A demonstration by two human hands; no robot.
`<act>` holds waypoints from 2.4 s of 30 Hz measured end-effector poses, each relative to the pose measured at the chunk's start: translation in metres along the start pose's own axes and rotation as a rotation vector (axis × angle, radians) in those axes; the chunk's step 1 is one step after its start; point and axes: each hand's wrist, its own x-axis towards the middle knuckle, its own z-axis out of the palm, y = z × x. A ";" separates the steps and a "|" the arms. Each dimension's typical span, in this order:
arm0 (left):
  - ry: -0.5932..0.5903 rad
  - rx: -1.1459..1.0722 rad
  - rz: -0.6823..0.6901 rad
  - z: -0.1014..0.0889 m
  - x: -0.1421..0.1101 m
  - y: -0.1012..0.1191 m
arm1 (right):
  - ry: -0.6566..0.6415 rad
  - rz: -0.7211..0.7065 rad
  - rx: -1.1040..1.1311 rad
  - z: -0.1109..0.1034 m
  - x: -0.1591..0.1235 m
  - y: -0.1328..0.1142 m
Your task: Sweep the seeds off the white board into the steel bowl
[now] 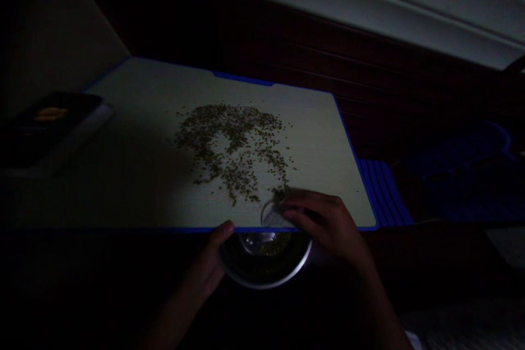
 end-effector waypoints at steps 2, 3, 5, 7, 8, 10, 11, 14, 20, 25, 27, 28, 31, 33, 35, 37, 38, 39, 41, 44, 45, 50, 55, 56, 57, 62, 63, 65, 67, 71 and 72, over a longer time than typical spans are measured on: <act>-0.002 0.005 0.005 0.001 -0.001 0.001 | -0.020 -0.019 0.015 -0.001 0.000 0.001; -0.003 0.003 0.009 0.001 -0.001 0.001 | -0.023 -0.025 0.021 -0.002 0.001 0.001; -0.009 -0.003 0.013 0.001 -0.002 0.001 | -0.033 -0.037 0.031 -0.002 0.001 0.002; -0.026 -0.015 0.016 0.001 -0.002 0.001 | -0.023 -0.028 0.037 -0.003 -0.001 0.003; -0.031 -0.021 0.015 0.001 -0.003 0.001 | 0.012 -0.009 0.036 -0.004 -0.002 0.004; -0.029 -0.031 0.022 0.000 -0.002 0.000 | 0.161 0.046 0.031 -0.004 -0.005 0.007; -0.028 -0.035 0.028 0.000 -0.002 0.000 | 0.253 0.080 0.030 -0.004 -0.006 0.009; -0.022 -0.034 0.029 -0.002 -0.002 -0.001 | 0.410 0.146 0.023 -0.003 -0.009 0.014; 0.012 -0.028 0.052 -0.003 -0.001 -0.002 | 0.371 0.131 0.055 -0.004 -0.006 0.017; 0.006 -0.060 0.055 -0.002 -0.001 -0.002 | 0.310 0.117 0.020 -0.006 -0.004 0.016; 0.009 -0.054 0.042 -0.001 -0.002 -0.002 | 0.296 0.112 0.017 -0.006 -0.003 0.015; 0.011 -0.050 0.037 0.000 -0.003 -0.001 | 0.284 0.110 0.019 -0.006 -0.003 0.014; 0.003 -0.051 0.049 0.001 -0.004 0.000 | 0.242 0.111 0.028 -0.006 -0.003 0.014; -0.010 -0.058 0.069 0.001 -0.004 0.000 | 0.254 0.107 0.035 -0.006 -0.004 0.014; -0.020 -0.063 0.077 0.000 -0.003 -0.001 | 0.295 0.106 0.040 -0.006 -0.004 0.015; -0.020 -0.066 0.075 -0.001 -0.001 -0.002 | 0.313 0.109 0.038 -0.005 -0.003 0.013; -0.017 -0.068 0.074 -0.001 -0.001 -0.003 | 0.304 0.112 0.031 -0.005 -0.003 0.012; -0.012 -0.069 0.072 0.000 -0.001 -0.003 | 0.288 0.115 0.024 -0.005 -0.002 0.011; 0.003 -0.069 0.068 0.001 -0.001 -0.002 | 0.260 0.112 0.022 -0.006 -0.001 0.008; 0.011 -0.063 0.065 0.003 -0.003 -0.001 | 0.246 0.100 0.036 -0.006 0.000 0.007; 0.007 -0.060 0.065 0.003 -0.003 -0.001 | 0.244 0.096 0.040 -0.006 0.000 0.007; -0.013 -0.058 0.068 -0.001 -0.001 -0.003 | 0.236 0.077 0.044 -0.006 0.000 0.008; -0.019 -0.052 0.050 -0.003 0.000 -0.004 | 0.204 0.045 0.057 -0.006 0.000 0.006; -0.014 -0.050 0.049 -0.002 0.000 -0.004 | 0.196 0.039 0.055 -0.007 0.000 0.006; -0.012 -0.048 0.048 -0.002 0.000 -0.003 | 0.187 0.035 0.053 -0.007 0.000 0.006; -0.024 -0.059 0.049 0.001 -0.002 -0.001 | 0.135 0.027 0.056 -0.007 -0.001 0.006; -0.027 -0.060 0.055 0.001 -0.003 -0.001 | 0.121 0.024 0.057 -0.007 0.000 0.006; -0.030 -0.061 0.057 0.000 -0.003 -0.001 | 0.099 0.017 0.062 -0.007 0.000 0.005; -0.031 -0.057 0.053 0.000 -0.003 -0.001 | 0.073 0.011 0.068 -0.008 0.000 0.004; -0.049 -0.026 0.056 -0.002 -0.002 -0.002 | 0.026 -0.022 0.083 -0.009 0.001 0.002; -0.055 -0.020 0.051 -0.002 -0.001 -0.002 | 0.018 -0.030 0.087 -0.010 0.001 0.002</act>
